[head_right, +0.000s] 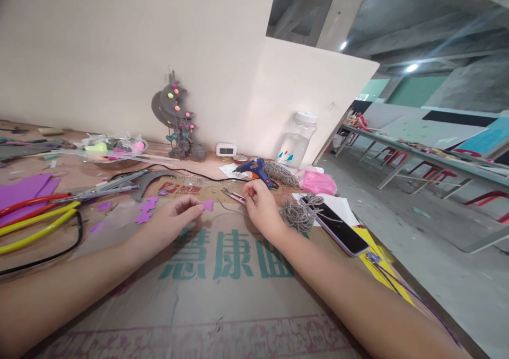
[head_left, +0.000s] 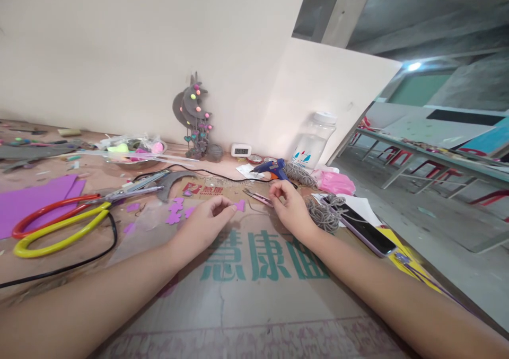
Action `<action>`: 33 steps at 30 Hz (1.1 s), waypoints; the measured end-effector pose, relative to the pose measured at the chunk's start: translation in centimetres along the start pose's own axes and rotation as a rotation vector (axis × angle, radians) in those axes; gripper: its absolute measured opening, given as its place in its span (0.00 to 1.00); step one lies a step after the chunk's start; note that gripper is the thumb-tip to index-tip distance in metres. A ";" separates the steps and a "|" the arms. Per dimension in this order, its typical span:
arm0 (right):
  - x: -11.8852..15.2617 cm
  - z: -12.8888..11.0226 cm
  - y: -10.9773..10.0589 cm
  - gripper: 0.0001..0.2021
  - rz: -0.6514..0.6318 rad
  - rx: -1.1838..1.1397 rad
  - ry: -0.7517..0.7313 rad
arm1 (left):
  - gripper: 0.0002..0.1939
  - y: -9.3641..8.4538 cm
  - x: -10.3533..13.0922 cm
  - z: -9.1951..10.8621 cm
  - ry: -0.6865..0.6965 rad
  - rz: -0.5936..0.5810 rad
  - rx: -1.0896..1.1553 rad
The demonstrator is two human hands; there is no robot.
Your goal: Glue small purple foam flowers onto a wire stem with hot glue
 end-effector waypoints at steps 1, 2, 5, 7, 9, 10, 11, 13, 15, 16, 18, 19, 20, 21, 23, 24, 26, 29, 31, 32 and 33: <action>0.0 -0.1 0.1 0.08 -0.008 0.004 -0.004 | 0.10 0.0 0.0 0.0 -0.005 -0.001 0.000; 0.1 -0.2 0.1 0.08 -0.013 0.008 -0.006 | 0.10 0.0 0.0 0.0 -0.008 -0.001 0.000; 0.1 -0.4 0.1 0.10 -0.021 0.019 -0.015 | 0.10 0.1 0.0 0.1 0.002 -0.001 -0.005; 0.1 -0.5 0.2 0.11 -0.029 0.017 -0.023 | 0.10 0.0 0.0 0.1 0.009 0.000 -0.012; 0.2 -0.6 0.3 0.11 -0.033 0.007 -0.037 | 0.10 0.0 0.0 -0.1 0.003 0.001 -0.014; 0.2 -0.6 0.3 0.11 -0.033 0.002 -0.043 | 0.10 0.0 -0.1 -0.2 -0.003 0.003 -0.016; 0.2 -0.6 0.3 0.11 -0.030 -0.004 -0.047 | 0.10 -0.1 -0.1 -0.2 -0.009 0.004 -0.020; 0.3 -0.3 0.4 0.11 -0.022 -0.017 -0.035 | 0.10 0.0 0.0 -0.2 -0.008 0.004 -0.023; 0.4 0.1 0.4 0.09 -0.012 -0.038 -0.001 | 0.10 0.0 0.0 -0.1 -0.005 -0.001 -0.022; 0.5 0.3 0.4 0.09 -0.012 -0.055 0.023 | 0.10 0.0 0.0 -0.1 -0.002 -0.003 -0.021; 0.6 0.4 0.5 0.08 -0.020 -0.101 0.073 | 0.10 0.1 0.0 -0.1 0.000 -0.009 -0.015; 0.6 0.2 0.4 0.08 -0.026 -0.119 0.091 | 0.10 0.1 0.0 -0.1 0.003 -0.012 -0.012; 0.7 -0.1 0.4 0.06 -0.040 -0.121 0.100 | 0.10 0.2 0.0 0.0 0.008 -0.014 -0.007; 0.7 -0.5 0.3 0.05 -0.062 -0.109 0.098 | 0.10 0.2 -0.1 -0.1 0.012 -0.017 -0.002; 0.6 -1.8 0.3 0.10 -0.107 -0.055 0.067 | 0.10 0.2 -0.1 -0.2 0.014 -0.020 0.013; 0.6 -2.5 0.3 0.13 -0.129 -0.034 0.051 | 0.09 0.2 -0.1 -0.2 0.015 -0.022 0.019; 0.6 -3.6 0.4 0.14 -0.149 -0.040 0.045 | 0.09 0.2 -0.2 -0.2 0.019 -0.025 0.021; 1.0 -4.3 1.2 0.07 -0.181 -0.120 0.095 | 0.09 0.2 -0.1 0.1 0.034 -0.021 0.000; 1.4 -4.5 2.1 0.05 -0.228 -0.153 0.120 | 0.09 0.2 0.0 0.4 0.039 -0.023 -0.018; 1.7 -4.6 2.5 0.06 -0.255 -0.157 0.121 | 0.10 0.2 0.1 0.5 0.043 -0.027 -0.026; 1.9 -4.7 2.9 0.06 -0.276 -0.155 0.115 | 0.10 0.3 0.1 0.6 0.046 -0.030 -0.032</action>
Point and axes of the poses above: each hand's wrist, its own x-axis away from the middle knuckle, its own y-axis out of the palm, z = x × y, the point moved 10 cm from there along -x, towards the middle knuckle, and after that the axes turned 5 degrees about -y, right-handed, at the moved point
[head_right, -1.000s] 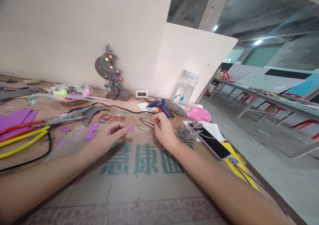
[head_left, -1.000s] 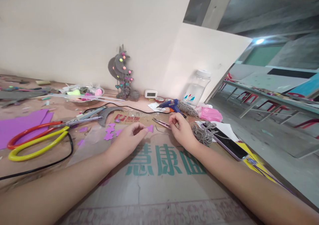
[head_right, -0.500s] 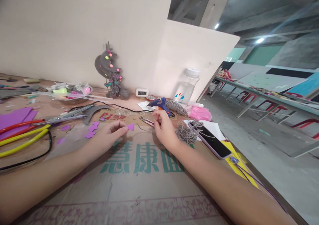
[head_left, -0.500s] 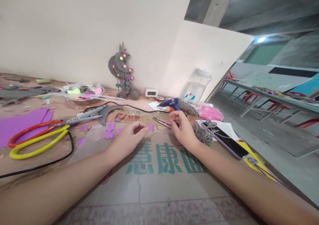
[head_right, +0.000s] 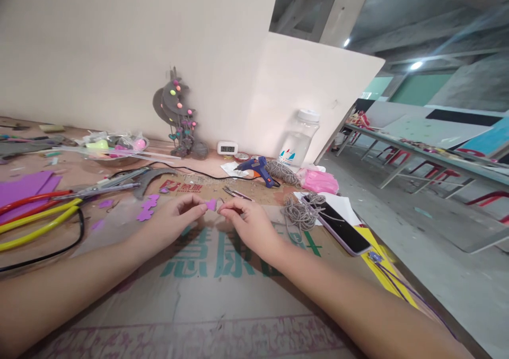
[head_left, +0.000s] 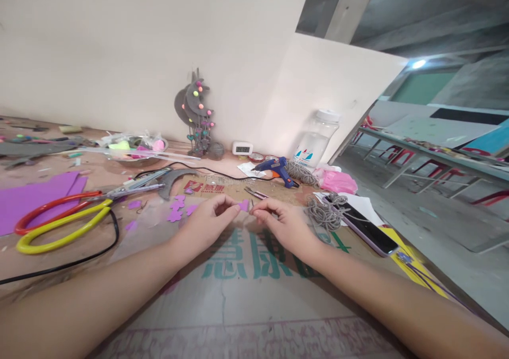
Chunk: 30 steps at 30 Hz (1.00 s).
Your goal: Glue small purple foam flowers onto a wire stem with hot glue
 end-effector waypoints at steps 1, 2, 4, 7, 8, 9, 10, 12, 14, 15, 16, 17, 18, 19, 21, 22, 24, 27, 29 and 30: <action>0.1 0.0 0.3 0.08 -0.018 0.006 -0.005 | 0.10 0.0 0.0 0.1 0.002 -0.001 -0.005; 0.1 0.1 0.5 0.10 -0.032 0.011 -0.009 | 0.10 0.0 0.0 0.1 0.002 -0.002 -0.008; 0.2 0.2 0.7 0.13 -0.047 0.003 -0.015 | 0.10 0.0 0.1 0.1 -0.003 0.001 -0.012; 0.3 0.6 0.7 0.09 -0.035 -0.064 -0.002 | 0.09 0.1 0.1 0.2 -0.003 0.001 -0.013; 0.3 0.7 0.6 0.07 -0.025 -0.088 0.005 | 0.09 0.1 0.1 0.2 -0.001 0.000 -0.017; 0.3 0.8 0.6 0.06 -0.013 -0.107 0.013 | 0.09 0.1 0.1 0.3 0.001 0.001 -0.023; 0.3 0.9 0.5 0.05 0.000 -0.121 0.021 | 0.09 0.1 0.1 0.3 0.001 0.001 -0.030; 0.4 1.0 0.3 0.04 0.028 -0.141 0.030 | 0.10 0.1 0.1 0.3 0.001 0.008 -0.041; 0.5 0.9 -0.2 0.04 0.080 -0.150 0.015 | 0.09 0.0 0.2 0.3 0.005 0.015 -0.040; 0.5 0.7 -0.5 0.04 0.108 -0.145 -0.005 | 0.09 0.0 0.2 0.3 0.008 0.017 -0.035; 0.6 0.4 -0.8 0.03 0.131 -0.132 -0.031 | 0.09 0.0 0.2 0.3 0.010 0.016 -0.030; 0.6 0.2 -0.9 0.03 0.144 -0.114 -0.060 | 0.09 0.0 0.1 0.3 0.011 0.016 -0.023; 0.7 -0.1 -1.0 0.02 0.147 -0.095 -0.088 | 0.09 0.0 0.1 0.3 0.011 0.015 -0.018; 0.7 -0.4 -1.0 0.02 0.141 -0.078 -0.113 | 0.09 0.0 0.1 0.2 0.010 0.016 -0.014; 0.8 -0.9 -0.8 0.03 0.124 -0.055 -0.153 | 0.09 0.0 0.1 0.2 0.009 0.019 -0.015; 0.8 -1.1 -0.8 0.03 0.119 -0.047 -0.171 | 0.09 0.0 0.0 0.1 0.009 0.017 -0.016; 0.8 -1.6 -0.8 0.04 0.116 -0.035 -0.205 | 0.09 0.1 0.1 0.1 0.009 0.012 -0.018; 0.7 -2.0 -0.7 0.05 0.101 -0.019 -0.233 | 0.09 0.2 0.1 0.0 0.004 0.001 -0.015; 0.7 -2.1 -0.6 0.06 0.092 -0.009 -0.238 | 0.10 0.2 0.1 0.0 0.004 -0.004 -0.014; 0.7 -2.0 -0.5 0.07 0.088 -0.006 -0.240 | 0.10 0.2 0.1 0.0 0.006 -0.005 -0.015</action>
Point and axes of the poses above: each hand's wrist, its own x-axis away from the middle knuckle, its own y-axis out of the palm, z = x × y, the point moved 10 cm from there along -x, towards the middle knuckle, and after that the axes turned 5 degrees about -y, right-handed, at the moved point
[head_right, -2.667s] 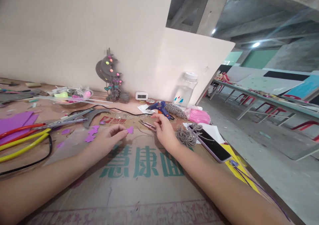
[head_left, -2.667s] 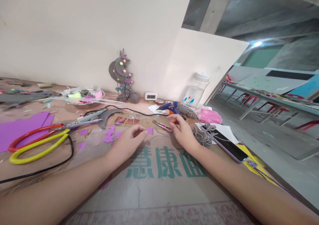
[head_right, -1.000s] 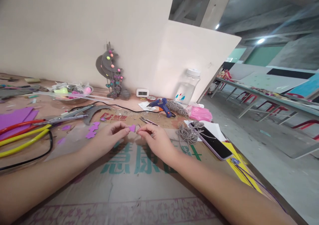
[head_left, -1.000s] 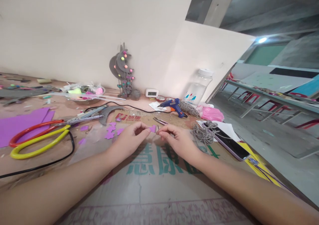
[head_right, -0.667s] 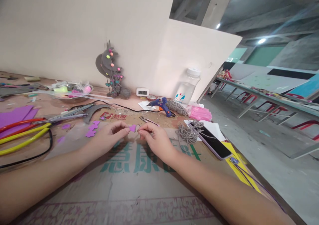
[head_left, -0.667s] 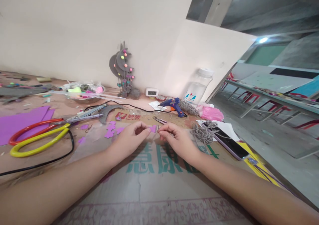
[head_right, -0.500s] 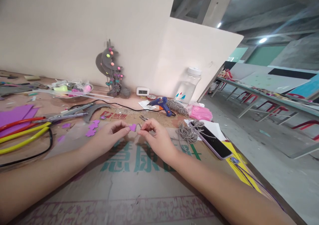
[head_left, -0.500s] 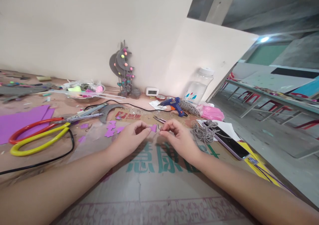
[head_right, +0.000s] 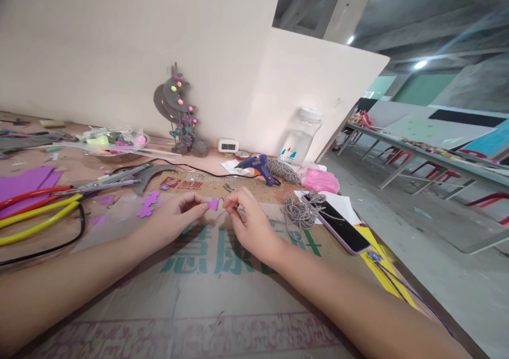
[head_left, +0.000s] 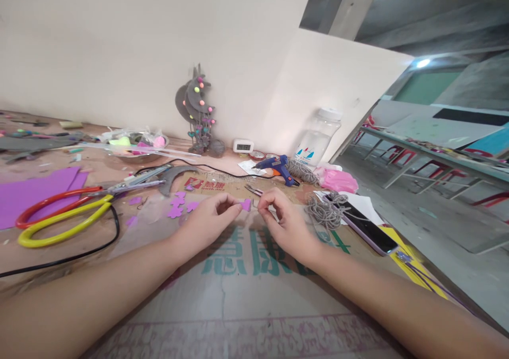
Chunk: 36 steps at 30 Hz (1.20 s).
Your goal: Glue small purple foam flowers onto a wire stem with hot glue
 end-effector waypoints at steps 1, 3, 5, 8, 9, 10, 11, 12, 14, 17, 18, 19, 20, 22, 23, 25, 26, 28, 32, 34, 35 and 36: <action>0.0 0.0 0.0 0.07 -0.003 0.002 -0.002 | 0.10 0.0 0.0 0.0 0.002 -0.001 -0.004; 0.1 0.1 0.1 0.07 -0.011 0.008 -0.001 | 0.10 0.0 0.0 0.0 0.001 0.002 -0.015; 0.2 0.2 0.0 0.06 -0.008 0.019 0.004 | 0.09 0.0 0.0 0.0 -0.001 0.004 -0.026; 0.3 0.8 -0.2 0.04 0.017 0.023 0.054 | 0.09 0.0 0.0 0.1 0.006 0.003 -0.029; 0.3 1.1 -0.2 0.03 0.021 0.019 0.085 | 0.09 0.0 0.0 0.1 0.008 0.002 -0.030; 0.3 1.4 -0.1 0.03 0.016 0.016 0.118 | 0.09 0.0 0.0 0.1 0.008 0.003 -0.032; 0.3 1.7 0.0 0.03 0.004 0.014 0.149 | 0.08 0.0 0.0 0.2 0.008 0.003 -0.034; 0.2 1.9 0.1 0.03 -0.009 0.015 0.173 | 0.08 0.0 0.0 0.2 0.007 0.004 -0.038; 0.1 2.0 0.3 0.06 -0.026 0.021 0.195 | 0.09 0.0 0.0 0.2 0.007 0.003 -0.042; 0.0 1.9 0.3 0.11 -0.052 0.007 0.196 | 0.09 0.0 0.1 0.2 0.000 0.003 -0.048; 0.0 1.9 0.5 0.13 -0.071 -0.009 0.194 | 0.09 0.0 0.1 0.2 -0.001 0.006 -0.051; 0.0 1.9 0.6 0.14 -0.093 -0.029 0.191 | 0.09 -0.1 0.1 0.2 -0.001 0.012 -0.056; 0.0 1.8 0.8 0.15 -0.111 -0.056 0.187 | 0.09 -0.2 0.1 0.3 -0.001 0.019 -0.060; 0.0 1.9 1.0 0.17 -0.129 -0.143 0.191 | 0.10 -0.3 0.1 0.3 0.000 0.031 -0.066; 0.1 2.0 1.1 0.18 -0.135 -0.205 0.201 | 0.10 -0.3 0.1 0.3 -0.001 0.034 -0.067; 0.2 2.3 1.6 0.21 -0.152 -0.355 0.221 | 0.10 -0.3 0.1 0.3 0.008 0.035 -0.065; 0.2 2.4 1.9 0.23 -0.168 -0.428 0.228 | 0.10 -0.2 0.1 0.4 0.018 0.033 -0.062; 0.4 2.7 2.6 0.26 -0.210 -0.547 0.232 | 0.09 -0.1 0.2 0.5 0.045 0.022 -0.050; 0.7 3.3 3.4 0.29 -0.258 -0.666 0.261 | 0.09 0.3 0.4 0.6 0.080 -0.001 -0.024; 0.7 3.5 3.6 0.28 -0.252 -0.684 0.287 | 0.08 0.3 0.5 0.6 0.084 0.001 -0.035; 0.8 3.6 3.6 0.27 -0.243 -0.686 0.303 | 0.08 0.2 0.5 0.7 0.089 0.007 -0.042; 0.8 3.7 3.6 0.26 -0.234 -0.683 0.321 | 0.08 0.1 0.6 0.9 0.095 0.013 -0.046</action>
Point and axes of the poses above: each hand's wrist, its own x-axis away from the middle knuckle, its own y-axis out of the palm, z = x × y, the point moved 10 cm from there along -x, towards the middle knuckle, and after that the axes turned 5 degrees about -y, right-handed, at the moved point
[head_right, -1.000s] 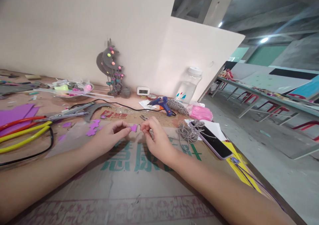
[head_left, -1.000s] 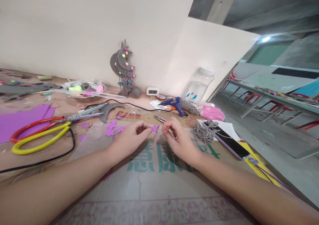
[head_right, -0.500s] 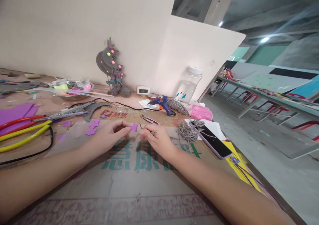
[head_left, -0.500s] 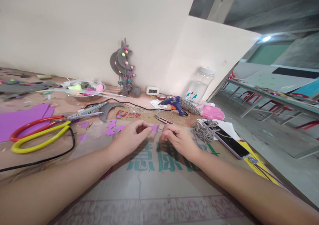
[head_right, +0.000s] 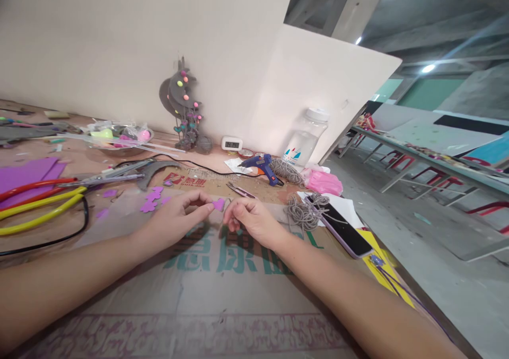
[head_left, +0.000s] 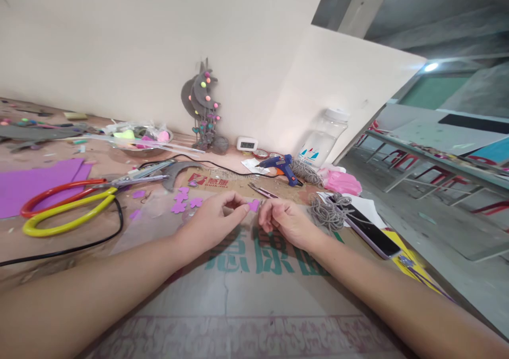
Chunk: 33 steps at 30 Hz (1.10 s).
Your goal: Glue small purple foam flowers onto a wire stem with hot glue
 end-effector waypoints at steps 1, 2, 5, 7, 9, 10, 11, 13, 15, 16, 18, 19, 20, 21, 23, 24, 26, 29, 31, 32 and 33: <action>0.0 0.1 -0.1 0.24 0.016 0.001 0.017 | 0.08 -0.1 0.0 0.1 0.005 0.005 -0.003; 0.0 0.2 -0.1 0.23 0.032 0.005 0.034 | 0.08 -0.2 0.0 0.2 0.006 0.011 -0.004; 0.1 0.2 -0.2 0.18 0.068 0.032 0.074 | 0.08 -0.6 -0.1 0.2 -0.005 0.039 -0.019; 0.1 0.2 -0.3 0.17 0.090 0.051 0.092 | 0.08 -0.8 -0.2 0.1 -0.012 0.058 -0.034; 0.1 0.2 -0.5 0.17 0.115 0.067 0.108 | 0.08 -0.8 -0.2 0.1 -0.013 0.060 -0.043; 0.1 0.2 -0.6 0.16 0.127 0.075 0.117 | 0.09 -0.7 -0.2 0.1 -0.012 0.058 -0.045; 0.1 0.2 -0.7 0.16 0.139 0.084 0.125 | 0.09 -0.7 -0.2 0.1 -0.010 0.056 -0.047; 0.1 0.3 -0.8 0.14 0.152 0.100 0.142 | 0.10 -0.5 -0.1 0.2 -0.006 0.044 -0.043; 0.2 0.4 -0.8 0.13 0.158 0.110 0.164 | 0.11 -0.3 0.0 0.2 -0.006 0.028 -0.037; 0.2 0.5 -0.8 0.13 0.162 0.113 0.174 | 0.11 -0.3 0.0 0.2 -0.007 0.024 -0.040; 0.3 0.6 -0.8 0.12 0.167 0.117 0.190 | 0.11 -0.2 0.1 0.3 -0.004 0.025 -0.053; 0.3 0.6 -0.7 0.12 0.169 0.119 0.194 | 0.11 -0.2 0.1 0.3 -0.002 0.027 -0.055; 0.3 0.5 -0.7 0.12 0.168 0.121 0.195 | 0.11 -0.2 0.1 0.3 -0.001 0.025 -0.053; 0.3 0.5 -0.7 0.12 0.165 0.124 0.194 | 0.11 -0.1 0.1 0.2 -0.001 0.019 -0.047; 0.2 0.4 -0.6 0.12 0.158 0.130 0.188 | 0.11 0.0 0.1 0.1 -0.005 0.002 -0.036; 0.2 0.3 -0.5 0.12 0.156 0.134 0.185 | 0.11 0.1 0.1 0.1 -0.007 -0.005 -0.036; 0.2 0.3 -0.5 0.12 0.153 0.143 0.184 | 0.11 0.2 0.1 0.0 -0.010 -0.014 -0.045; 0.2 0.3 -0.5 0.13 0.143 0.160 0.184 | 0.11 0.2 -0.1 -0.2 -0.020 -0.021 -0.063; 0.1 0.1 -0.5 0.14 0.130 0.181 0.167 | 0.10 0.3 -0.2 -0.3 -0.031 -0.023 -0.072; 0.1 0.0 -0.5 0.15 0.121 0.198 0.151 | 0.09 0.3 -0.2 -0.4 -0.032 -0.024 -0.074; 0.0 -0.2 -0.5 0.16 0.111 0.217 0.132 | 0.08 0.3 -0.3 -0.4 -0.030 -0.025 -0.071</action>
Point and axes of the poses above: each hand's wrist, its own x-axis away from the middle knuckle, its own y-axis out of the palm, z = x × y, the point moved 10 cm from there along -x, towards the middle knuckle, and after that the axes turned 5 degrees about -y, right-handed, at the moved point
